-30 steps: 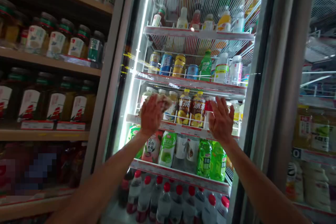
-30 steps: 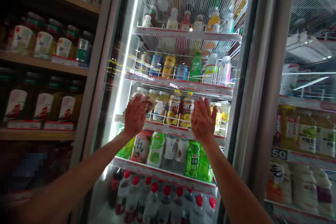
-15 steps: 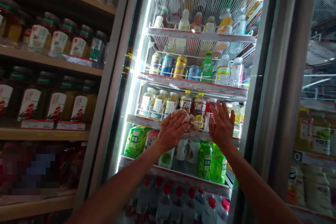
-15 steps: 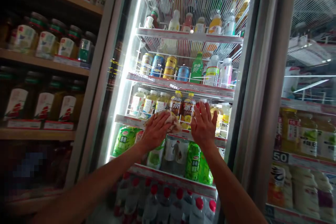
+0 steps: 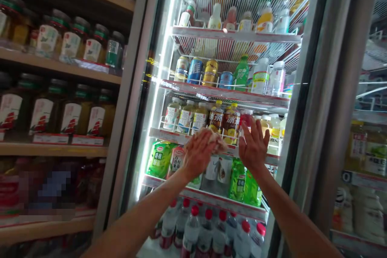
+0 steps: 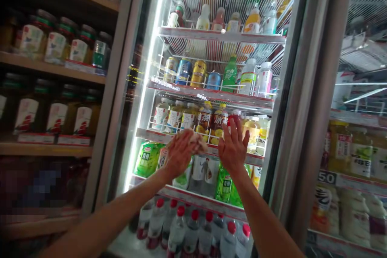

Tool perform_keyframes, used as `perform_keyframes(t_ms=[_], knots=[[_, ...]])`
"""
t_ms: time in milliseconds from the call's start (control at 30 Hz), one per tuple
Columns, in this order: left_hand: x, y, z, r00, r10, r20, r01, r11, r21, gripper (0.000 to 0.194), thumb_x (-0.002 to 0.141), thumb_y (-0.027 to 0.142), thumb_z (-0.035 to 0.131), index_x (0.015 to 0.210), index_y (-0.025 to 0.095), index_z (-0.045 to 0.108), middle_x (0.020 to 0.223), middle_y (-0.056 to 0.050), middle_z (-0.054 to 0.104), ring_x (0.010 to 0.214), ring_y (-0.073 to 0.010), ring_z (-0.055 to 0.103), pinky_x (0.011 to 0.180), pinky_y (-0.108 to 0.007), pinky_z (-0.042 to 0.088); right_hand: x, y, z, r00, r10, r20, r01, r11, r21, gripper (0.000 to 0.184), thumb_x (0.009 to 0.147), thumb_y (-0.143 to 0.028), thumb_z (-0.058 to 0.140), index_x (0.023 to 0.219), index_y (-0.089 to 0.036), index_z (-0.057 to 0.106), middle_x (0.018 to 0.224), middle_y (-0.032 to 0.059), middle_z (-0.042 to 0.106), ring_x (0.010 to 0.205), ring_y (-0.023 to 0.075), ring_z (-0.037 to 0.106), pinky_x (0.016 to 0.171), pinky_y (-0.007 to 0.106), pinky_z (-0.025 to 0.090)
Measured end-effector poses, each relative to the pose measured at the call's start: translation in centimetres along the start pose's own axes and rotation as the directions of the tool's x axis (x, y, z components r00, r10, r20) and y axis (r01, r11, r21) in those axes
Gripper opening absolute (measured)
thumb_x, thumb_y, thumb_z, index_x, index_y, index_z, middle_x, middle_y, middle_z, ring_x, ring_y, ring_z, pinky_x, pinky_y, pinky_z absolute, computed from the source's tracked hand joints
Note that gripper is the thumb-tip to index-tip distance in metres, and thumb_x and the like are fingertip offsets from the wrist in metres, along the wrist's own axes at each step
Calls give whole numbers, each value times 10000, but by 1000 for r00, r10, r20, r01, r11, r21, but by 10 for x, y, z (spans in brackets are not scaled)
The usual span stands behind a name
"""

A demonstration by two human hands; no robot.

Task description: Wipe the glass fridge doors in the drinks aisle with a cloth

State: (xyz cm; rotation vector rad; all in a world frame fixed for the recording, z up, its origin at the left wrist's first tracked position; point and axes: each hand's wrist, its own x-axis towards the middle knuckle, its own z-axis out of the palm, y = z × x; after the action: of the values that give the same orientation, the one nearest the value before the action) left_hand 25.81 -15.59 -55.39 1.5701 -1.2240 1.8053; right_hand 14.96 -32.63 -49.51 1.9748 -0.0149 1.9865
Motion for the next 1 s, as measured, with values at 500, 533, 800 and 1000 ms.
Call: perform_keyframes(t_ms=[500, 533, 800, 1000], knots=[[-41, -59, -23, 923, -346, -169, 363, 928, 82, 488, 857, 200, 411, 1340, 178, 349, 1458, -127, 274, 1374, -227, 187, 1100, -473, 218, -19, -9, -1, 1000, 5, 25, -6, 999, 33, 426, 857, -259, 420, 1278, -212, 460, 1422, 81, 369, 1350, 225, 263, 1104, 480, 153], [-38, -44, -19, 948, -296, -119, 305, 950, 68, 468, 851, 191, 410, 1318, 175, 380, 1453, -129, 287, 1371, -231, 199, 1097, -480, 217, -21, -12, -1, 1000, 8, 30, -9, 999, 40, 425, 858, -257, 418, 1278, -214, 461, 1421, 77, 371, 1352, 226, 257, 1105, 483, 151], [-45, 6, -11, 997, 42, 66, -40, 999, -33, 346, 821, 179, 455, 1155, 220, 535, 1366, -78, 445, 1342, -206, 281, 1106, -433, 193, -44, -22, -4, 997, -48, 59, 43, 995, 90, 407, 863, -242, 402, 1262, -209, 477, 1407, 85, 393, 1347, 226, 269, 1106, 479, 146], [-67, -68, -30, 924, -356, -141, 368, 927, 68, 511, 857, 223, 425, 1358, 202, 325, 1456, -116, 284, 1373, -224, 193, 1110, -465, 191, -50, -24, -5, 997, -25, 76, 17, 995, 99, 415, 865, -249, 403, 1275, -230, 460, 1413, 73, 386, 1350, 223, 261, 1104, 484, 146]])
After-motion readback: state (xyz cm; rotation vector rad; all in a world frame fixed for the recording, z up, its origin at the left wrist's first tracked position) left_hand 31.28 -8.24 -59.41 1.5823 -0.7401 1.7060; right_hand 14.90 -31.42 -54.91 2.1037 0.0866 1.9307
